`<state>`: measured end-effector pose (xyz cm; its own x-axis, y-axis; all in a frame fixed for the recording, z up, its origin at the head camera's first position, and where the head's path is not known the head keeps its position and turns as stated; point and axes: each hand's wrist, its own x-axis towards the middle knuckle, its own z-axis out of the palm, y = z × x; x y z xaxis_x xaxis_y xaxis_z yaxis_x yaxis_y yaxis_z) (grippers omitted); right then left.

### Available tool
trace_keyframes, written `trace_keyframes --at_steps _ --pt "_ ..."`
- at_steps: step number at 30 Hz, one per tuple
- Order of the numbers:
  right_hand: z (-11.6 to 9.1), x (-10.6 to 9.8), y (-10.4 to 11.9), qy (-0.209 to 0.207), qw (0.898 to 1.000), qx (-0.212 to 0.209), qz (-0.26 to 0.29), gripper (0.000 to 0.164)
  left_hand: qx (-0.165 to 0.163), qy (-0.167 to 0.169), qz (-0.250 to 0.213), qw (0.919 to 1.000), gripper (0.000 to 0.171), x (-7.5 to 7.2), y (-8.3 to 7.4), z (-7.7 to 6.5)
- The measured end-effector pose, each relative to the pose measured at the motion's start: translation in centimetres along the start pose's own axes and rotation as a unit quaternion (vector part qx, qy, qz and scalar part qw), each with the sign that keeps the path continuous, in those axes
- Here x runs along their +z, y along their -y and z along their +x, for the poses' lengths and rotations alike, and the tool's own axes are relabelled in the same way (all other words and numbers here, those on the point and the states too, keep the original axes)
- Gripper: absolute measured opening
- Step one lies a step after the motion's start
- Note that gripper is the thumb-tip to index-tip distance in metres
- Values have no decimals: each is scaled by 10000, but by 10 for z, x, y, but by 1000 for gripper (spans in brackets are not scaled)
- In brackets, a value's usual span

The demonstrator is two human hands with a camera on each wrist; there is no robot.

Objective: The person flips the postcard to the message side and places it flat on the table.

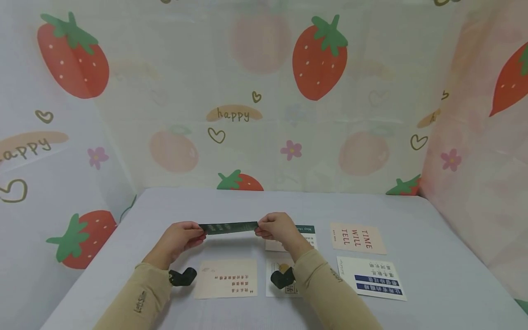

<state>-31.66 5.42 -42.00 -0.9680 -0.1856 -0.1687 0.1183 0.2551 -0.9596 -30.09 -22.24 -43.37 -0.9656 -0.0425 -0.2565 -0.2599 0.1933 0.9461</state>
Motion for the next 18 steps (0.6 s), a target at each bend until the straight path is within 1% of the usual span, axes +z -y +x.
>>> trace_keyframes --at_steps 7,15,18 --pt "0 0 0 -15 10000 -42 44 16 146 103 -124 9998 19 -1 -1 -2" --pt "-2 0 4 20 10000 39 15 20 249 184 -40 9995 25 -1 1 -3" --pt "-2 1 4 23 10000 31 29 18 239 146 6 9996 27 -1 1 -4"
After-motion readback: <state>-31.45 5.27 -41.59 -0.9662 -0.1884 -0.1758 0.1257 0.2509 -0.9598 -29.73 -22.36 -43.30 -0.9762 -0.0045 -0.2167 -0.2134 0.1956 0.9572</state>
